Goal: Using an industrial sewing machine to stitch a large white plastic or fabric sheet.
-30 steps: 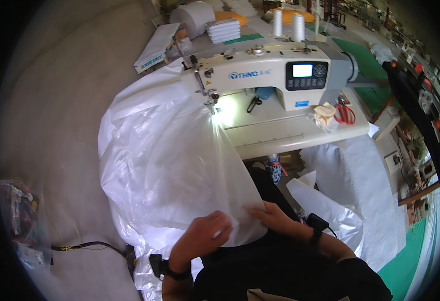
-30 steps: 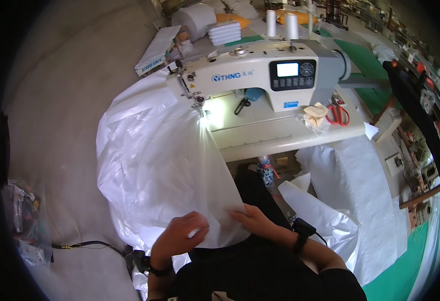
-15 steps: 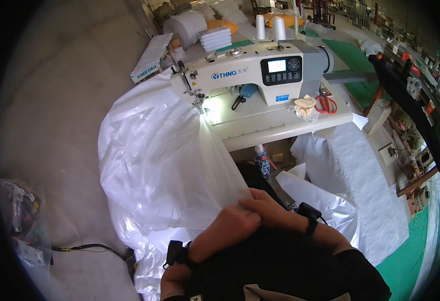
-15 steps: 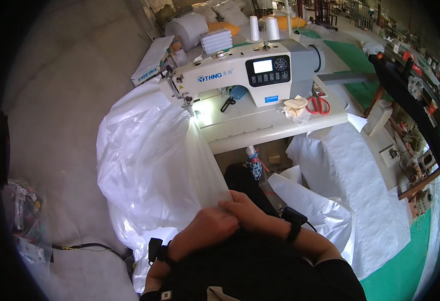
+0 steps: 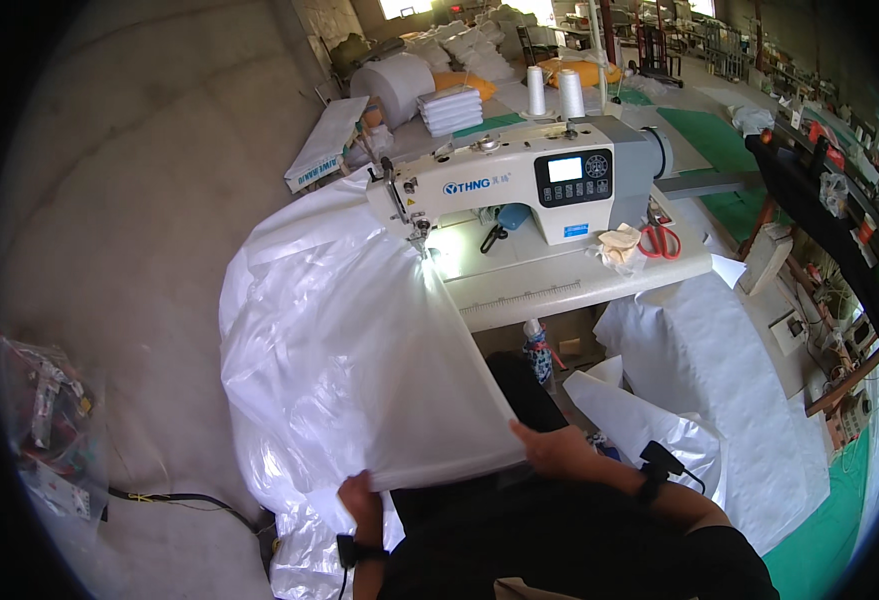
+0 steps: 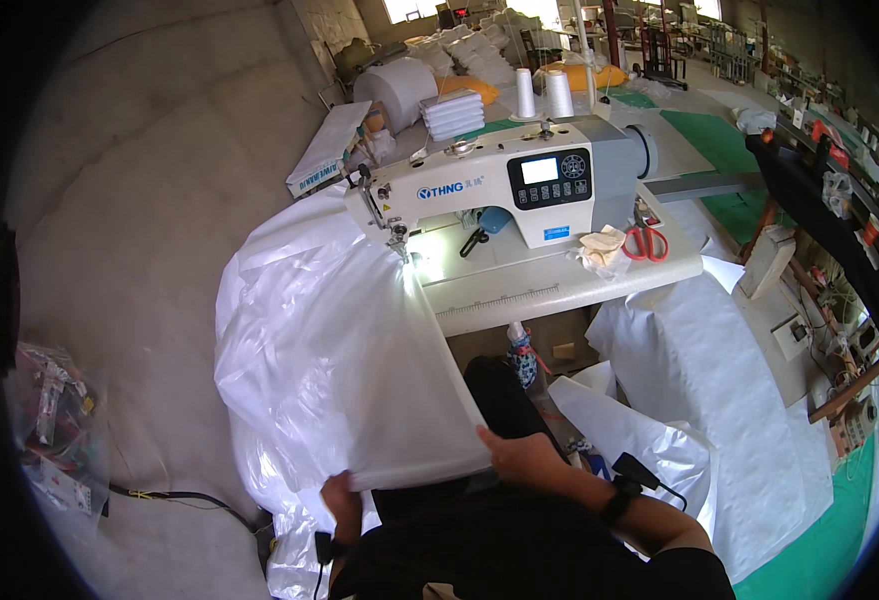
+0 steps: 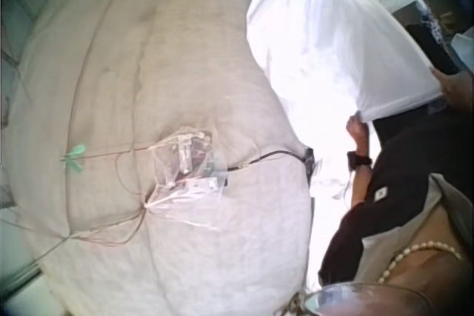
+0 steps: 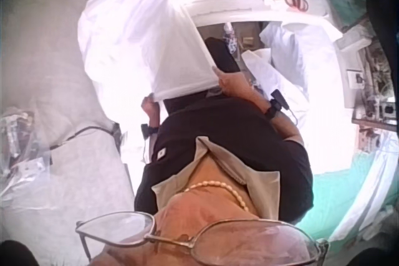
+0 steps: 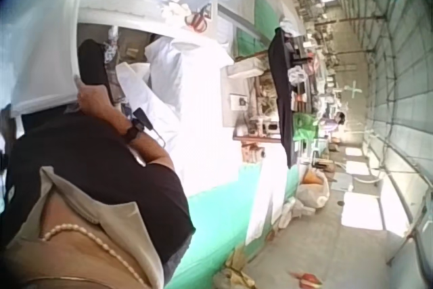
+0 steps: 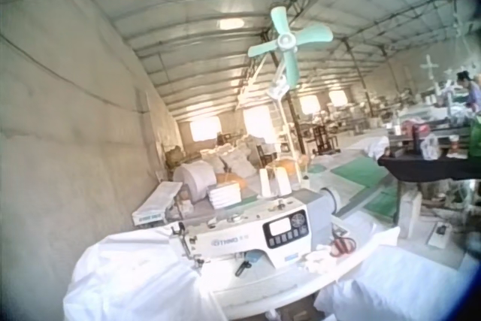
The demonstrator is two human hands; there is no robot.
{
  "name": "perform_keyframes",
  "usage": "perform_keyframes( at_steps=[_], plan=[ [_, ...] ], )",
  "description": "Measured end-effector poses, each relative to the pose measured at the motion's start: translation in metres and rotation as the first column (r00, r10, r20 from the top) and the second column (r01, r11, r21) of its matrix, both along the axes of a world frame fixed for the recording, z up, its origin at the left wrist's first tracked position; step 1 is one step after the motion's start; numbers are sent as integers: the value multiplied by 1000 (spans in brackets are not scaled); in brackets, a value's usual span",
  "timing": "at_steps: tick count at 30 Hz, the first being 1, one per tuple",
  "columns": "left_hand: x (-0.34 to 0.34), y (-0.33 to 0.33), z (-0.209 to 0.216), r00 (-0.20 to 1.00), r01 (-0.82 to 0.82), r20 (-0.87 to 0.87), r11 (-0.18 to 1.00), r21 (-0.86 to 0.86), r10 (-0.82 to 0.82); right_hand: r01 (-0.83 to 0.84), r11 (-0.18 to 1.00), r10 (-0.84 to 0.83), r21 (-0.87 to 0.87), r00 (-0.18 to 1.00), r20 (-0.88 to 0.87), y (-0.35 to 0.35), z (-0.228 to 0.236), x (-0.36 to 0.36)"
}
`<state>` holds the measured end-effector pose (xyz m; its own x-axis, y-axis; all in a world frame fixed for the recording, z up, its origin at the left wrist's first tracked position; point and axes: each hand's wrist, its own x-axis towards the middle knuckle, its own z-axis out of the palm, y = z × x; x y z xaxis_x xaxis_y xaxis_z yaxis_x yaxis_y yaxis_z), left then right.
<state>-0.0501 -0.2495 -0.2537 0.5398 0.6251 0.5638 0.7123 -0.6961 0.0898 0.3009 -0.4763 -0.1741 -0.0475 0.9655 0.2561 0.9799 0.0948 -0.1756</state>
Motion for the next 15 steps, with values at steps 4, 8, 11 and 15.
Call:
perform_keyframes(
  at_steps=[4,8,11,15],
  plan=[
    [-60,29,4,876,-369,379,921,128,298,-139,978,190,155,898,-396,51,-91,-15],
    [-66,43,95,815,-567,269,800,195,513,-218,976,195,-1,871,-452,80,3,-41],
    [-47,69,126,684,-726,37,675,130,729,-176,982,181,62,819,-544,100,-8,-43],
    [-24,107,127,714,-677,235,736,-7,659,19,990,86,140,706,-703,115,-28,-47]
  ],
)
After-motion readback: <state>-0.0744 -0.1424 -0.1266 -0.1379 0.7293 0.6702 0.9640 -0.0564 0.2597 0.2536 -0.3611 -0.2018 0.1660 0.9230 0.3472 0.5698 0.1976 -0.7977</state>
